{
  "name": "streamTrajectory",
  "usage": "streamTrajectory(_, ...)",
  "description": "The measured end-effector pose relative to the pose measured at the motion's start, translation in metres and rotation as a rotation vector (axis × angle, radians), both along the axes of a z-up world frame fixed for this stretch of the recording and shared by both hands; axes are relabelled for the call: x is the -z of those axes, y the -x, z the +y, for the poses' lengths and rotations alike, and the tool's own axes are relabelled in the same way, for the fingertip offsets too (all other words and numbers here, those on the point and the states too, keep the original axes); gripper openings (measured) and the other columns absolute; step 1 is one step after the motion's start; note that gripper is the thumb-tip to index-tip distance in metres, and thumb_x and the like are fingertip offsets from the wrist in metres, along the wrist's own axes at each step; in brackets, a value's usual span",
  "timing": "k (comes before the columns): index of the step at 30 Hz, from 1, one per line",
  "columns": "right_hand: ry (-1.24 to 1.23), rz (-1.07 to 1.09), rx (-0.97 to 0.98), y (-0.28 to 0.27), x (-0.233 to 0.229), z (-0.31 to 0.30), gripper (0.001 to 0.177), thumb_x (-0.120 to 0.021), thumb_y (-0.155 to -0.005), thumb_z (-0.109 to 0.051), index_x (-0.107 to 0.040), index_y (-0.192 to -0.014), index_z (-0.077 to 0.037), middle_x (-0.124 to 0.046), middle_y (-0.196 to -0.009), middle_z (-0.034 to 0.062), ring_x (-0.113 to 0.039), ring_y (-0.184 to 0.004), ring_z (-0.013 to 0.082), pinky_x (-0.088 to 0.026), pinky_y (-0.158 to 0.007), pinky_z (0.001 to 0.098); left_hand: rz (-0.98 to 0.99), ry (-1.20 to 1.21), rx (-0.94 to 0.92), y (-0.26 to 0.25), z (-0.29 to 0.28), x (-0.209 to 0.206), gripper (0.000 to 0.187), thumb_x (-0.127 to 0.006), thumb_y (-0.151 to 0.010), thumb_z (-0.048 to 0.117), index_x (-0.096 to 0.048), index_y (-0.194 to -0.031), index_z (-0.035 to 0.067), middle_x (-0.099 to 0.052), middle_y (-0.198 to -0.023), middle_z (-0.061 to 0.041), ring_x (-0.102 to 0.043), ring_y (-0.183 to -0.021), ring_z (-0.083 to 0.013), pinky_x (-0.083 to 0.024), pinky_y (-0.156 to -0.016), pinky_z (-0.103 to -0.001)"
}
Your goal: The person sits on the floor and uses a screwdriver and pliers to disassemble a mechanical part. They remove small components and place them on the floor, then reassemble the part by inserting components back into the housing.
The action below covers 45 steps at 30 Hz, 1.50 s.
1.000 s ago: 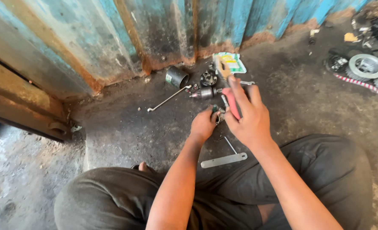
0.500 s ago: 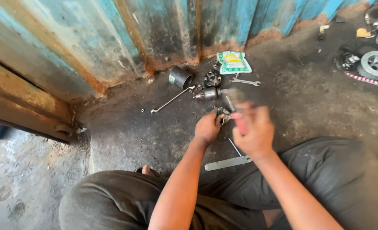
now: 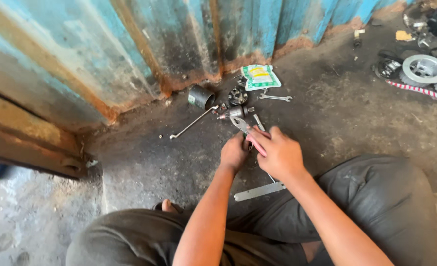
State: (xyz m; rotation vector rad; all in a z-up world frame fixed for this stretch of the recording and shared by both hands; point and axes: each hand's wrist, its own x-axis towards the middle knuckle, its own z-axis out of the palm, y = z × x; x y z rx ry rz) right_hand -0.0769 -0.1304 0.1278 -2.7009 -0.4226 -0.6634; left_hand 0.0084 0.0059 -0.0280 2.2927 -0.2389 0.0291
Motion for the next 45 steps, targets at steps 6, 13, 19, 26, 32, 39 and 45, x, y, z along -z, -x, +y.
streamTrajectory(6,-0.33,-0.35,-0.062,-0.001,-0.012,-0.011,0.058,-0.07,-0.087,-0.011,-0.057,-0.143,-0.022,-0.059,-0.114,0.0137,-0.068,-0.09,0.0333,-0.057,-0.074,0.0429,0.053,0.003,-0.016,0.007,-0.002,-0.014,0.031,-0.056,-0.101,0.035,-0.064,-0.118,0.011,-0.071,-0.107,-0.022,-0.064,-0.104,-0.0439,-0.05,-0.086,-0.055)
streamTrajectory(13,-0.117,-0.112,0.069,-0.006,-0.01,-0.007,0.065,-0.075,-0.073,-0.015,-0.065,-0.137,-0.024,-0.055,-0.092,0.0131,-0.063,-0.069,0.0362,-0.054,-0.059,0.0468,-0.01,0.028,-0.014,0.009,-0.006,-0.008,0.031,-0.058,-0.099,0.032,-0.062,-0.119,0.01,-0.071,-0.108,-0.022,-0.065,-0.102,-0.0443,-0.051,-0.084,-0.054)
streamTrajectory(19,-0.234,-0.291,0.085,-0.006,0.001,-0.018,0.056,-0.075,-0.085,-0.013,-0.055,-0.138,-0.016,-0.054,-0.104,0.0174,-0.061,-0.078,0.0397,-0.052,-0.067,0.0491,-0.036,0.013,-0.024,0.008,-0.007,-0.007,0.029,-0.056,-0.101,0.031,-0.064,-0.12,0.01,-0.071,-0.107,-0.022,-0.065,-0.103,-0.0439,-0.051,-0.084,-0.054)
streamTrajectory(26,-0.212,-0.043,0.054,-0.014,-0.014,-0.019,0.075,-0.075,-0.074,-0.015,-0.056,-0.146,-0.025,-0.058,-0.096,0.0169,-0.065,-0.079,0.0422,-0.055,-0.068,0.0497,-0.073,-0.018,-0.023,0.009,-0.01,-0.004,0.025,-0.056,-0.101,0.028,-0.065,-0.117,0.011,-0.071,-0.105,-0.023,-0.065,-0.1,-0.0443,-0.05,-0.085,-0.055)
streamTrajectory(32,-0.132,-0.027,0.093,0.001,0.0,-0.003,0.079,-0.077,-0.069,-0.015,-0.055,-0.145,-0.024,-0.057,-0.097,0.0205,-0.064,-0.07,0.0413,-0.055,-0.063,0.0482,-0.229,0.059,-0.053,0.008,-0.01,-0.001,0.035,-0.057,-0.096,0.026,-0.061,-0.124,0.007,-0.07,-0.109,-0.023,-0.065,-0.1,-0.0442,-0.051,-0.083,-0.054)
streamTrajectory(39,-0.381,-0.369,-0.029,-0.005,-0.011,-0.022,0.062,-0.073,-0.098,-0.012,-0.049,-0.155,-0.023,-0.058,-0.108,0.0127,-0.071,-0.091,0.0318,-0.056,-0.076,0.0397,-0.076,-0.036,-0.065,0.012,-0.01,0.009,0.03,-0.056,-0.1,0.031,-0.064,-0.119,0.009,-0.071,-0.104,-0.02,-0.065,-0.101,-0.0422,-0.051,-0.085,-0.053)
streamTrajectory(45,0.066,0.107,0.022,0.003,0.003,0.004,0.078,-0.081,-0.064,-0.016,-0.065,-0.14,-0.025,-0.058,-0.087,0.0137,-0.066,-0.069,0.0341,-0.055,-0.061,0.044,-0.063,-0.025,-0.062,0.005,-0.011,0.004,0.03,-0.058,-0.097,0.03,-0.066,-0.118,0.011,-0.073,-0.103,-0.02,-0.066,-0.101,-0.042,-0.052,-0.083,-0.054)
